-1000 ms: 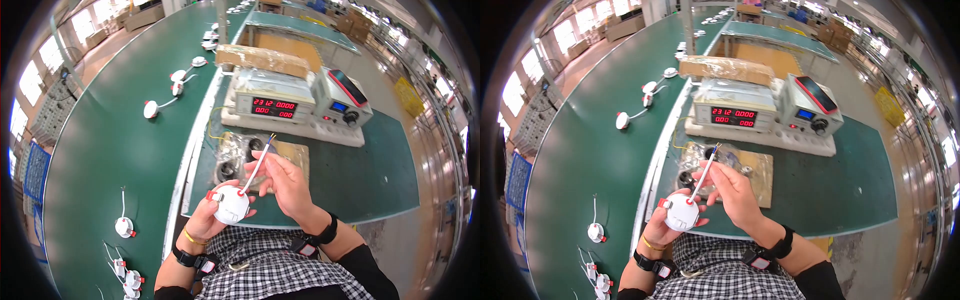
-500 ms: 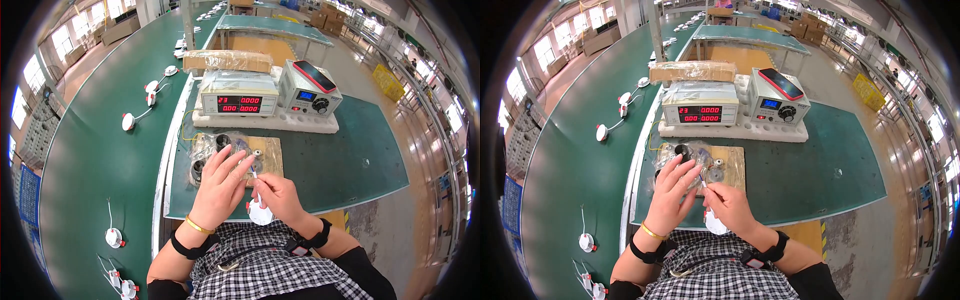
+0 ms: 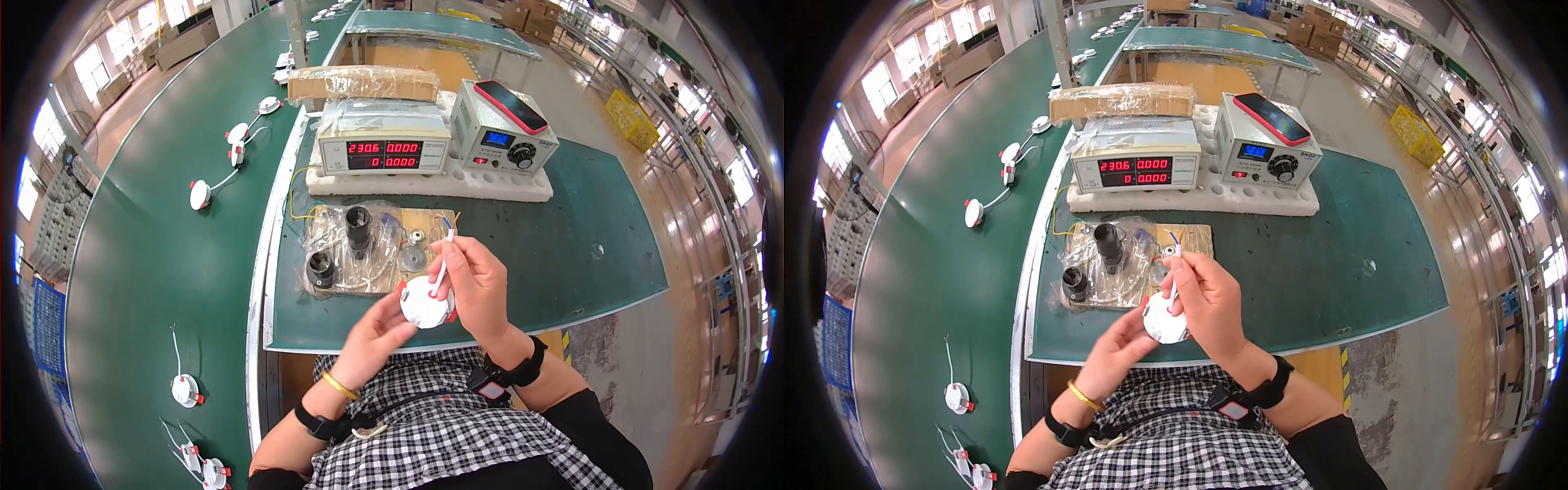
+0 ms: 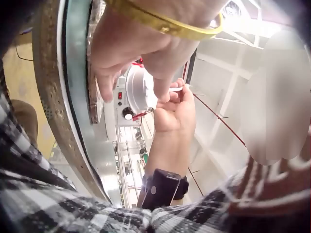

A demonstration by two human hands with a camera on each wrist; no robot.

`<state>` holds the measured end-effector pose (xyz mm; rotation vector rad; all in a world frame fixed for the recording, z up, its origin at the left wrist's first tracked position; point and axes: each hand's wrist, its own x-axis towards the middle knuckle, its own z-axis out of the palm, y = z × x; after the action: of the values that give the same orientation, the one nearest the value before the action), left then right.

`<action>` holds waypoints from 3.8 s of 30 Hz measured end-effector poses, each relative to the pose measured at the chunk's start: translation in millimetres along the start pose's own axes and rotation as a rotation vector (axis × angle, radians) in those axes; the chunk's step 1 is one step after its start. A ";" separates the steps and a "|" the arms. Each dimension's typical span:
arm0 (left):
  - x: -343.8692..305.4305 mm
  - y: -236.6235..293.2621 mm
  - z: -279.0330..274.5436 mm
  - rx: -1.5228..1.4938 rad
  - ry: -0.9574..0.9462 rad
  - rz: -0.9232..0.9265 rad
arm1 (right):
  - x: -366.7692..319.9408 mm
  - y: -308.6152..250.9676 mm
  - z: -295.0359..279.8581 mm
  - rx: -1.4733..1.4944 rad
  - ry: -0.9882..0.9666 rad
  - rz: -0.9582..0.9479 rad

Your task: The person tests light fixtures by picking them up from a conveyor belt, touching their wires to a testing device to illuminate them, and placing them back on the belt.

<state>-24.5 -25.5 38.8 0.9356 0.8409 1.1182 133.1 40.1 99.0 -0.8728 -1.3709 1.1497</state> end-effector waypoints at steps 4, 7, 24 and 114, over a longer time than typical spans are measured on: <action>10.8 -10.9 14.2 -0.034 -0.015 -0.008 | -0.9 4.2 0.2 0.032 0.006 0.030; 16.8 -19.4 8.0 0.089 -0.002 -0.071 | 1.6 3.6 -7.2 -0.066 0.028 0.019; 39.4 -37.8 10.8 -0.274 -0.077 -0.315 | 42.9 57.8 -26.2 -1.284 -0.275 0.068; 42.1 -38.7 7.8 -0.357 -0.088 -0.385 | 45.4 61.5 -15.5 -1.415 -0.335 -0.039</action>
<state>5.9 7.5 2.5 0.4958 0.6838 0.8474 135.8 101.8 51.4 -1.6137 -2.4835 0.1034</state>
